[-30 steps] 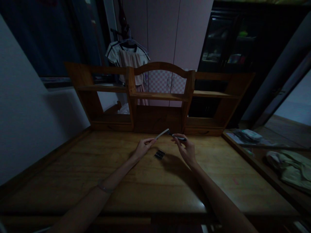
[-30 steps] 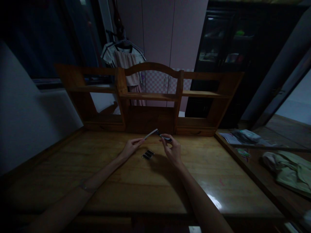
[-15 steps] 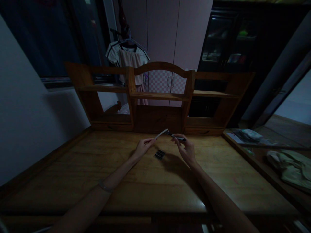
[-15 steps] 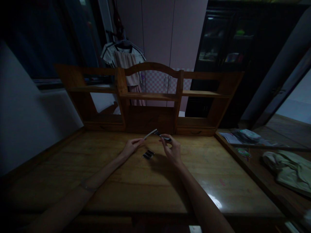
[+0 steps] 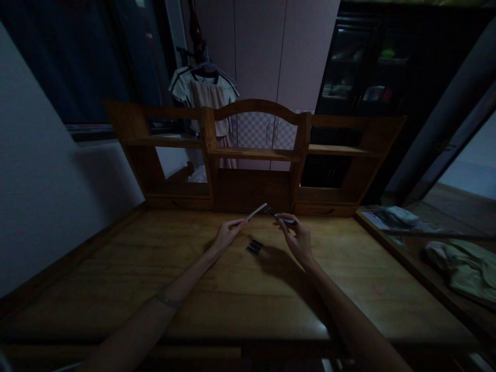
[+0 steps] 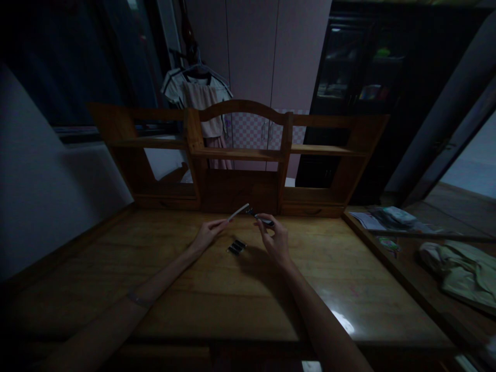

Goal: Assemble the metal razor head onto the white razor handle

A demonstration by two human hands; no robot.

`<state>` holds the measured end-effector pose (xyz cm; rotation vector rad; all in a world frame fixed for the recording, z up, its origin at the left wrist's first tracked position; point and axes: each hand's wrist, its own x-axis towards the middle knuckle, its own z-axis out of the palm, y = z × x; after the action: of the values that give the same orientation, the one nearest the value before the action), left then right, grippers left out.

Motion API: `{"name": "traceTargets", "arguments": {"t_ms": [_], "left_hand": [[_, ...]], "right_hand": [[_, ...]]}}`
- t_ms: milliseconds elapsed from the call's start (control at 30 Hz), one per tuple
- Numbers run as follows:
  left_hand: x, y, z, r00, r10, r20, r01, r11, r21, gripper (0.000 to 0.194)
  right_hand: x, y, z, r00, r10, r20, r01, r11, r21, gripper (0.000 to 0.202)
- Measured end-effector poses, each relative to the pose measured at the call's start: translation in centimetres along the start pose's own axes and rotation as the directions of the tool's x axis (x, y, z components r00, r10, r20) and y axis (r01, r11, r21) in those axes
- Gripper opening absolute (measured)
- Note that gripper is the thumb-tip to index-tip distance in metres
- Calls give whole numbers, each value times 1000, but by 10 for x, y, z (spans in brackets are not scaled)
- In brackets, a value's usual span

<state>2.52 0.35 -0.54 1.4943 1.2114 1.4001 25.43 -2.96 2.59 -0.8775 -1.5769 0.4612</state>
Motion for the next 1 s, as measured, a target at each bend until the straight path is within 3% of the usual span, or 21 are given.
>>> {"name": "traceTargets", "arguments": {"t_ms": [100, 467, 1000], "left_hand": [[0, -1, 0, 999, -10, 49, 9, 1000, 16, 44], [3, -10, -1, 998, 13, 67, -17, 998, 53, 44], [1, -7, -1, 997, -1, 82, 0, 1000, 19, 46]], "right_hand": [[0, 0, 0, 1000, 2, -2, -2, 1000, 4, 26], [0, 0, 0, 1000, -3, -3, 3, 1000, -1, 24], [0, 2, 0, 1000, 1, 1, -1, 1000, 8, 23]]}}
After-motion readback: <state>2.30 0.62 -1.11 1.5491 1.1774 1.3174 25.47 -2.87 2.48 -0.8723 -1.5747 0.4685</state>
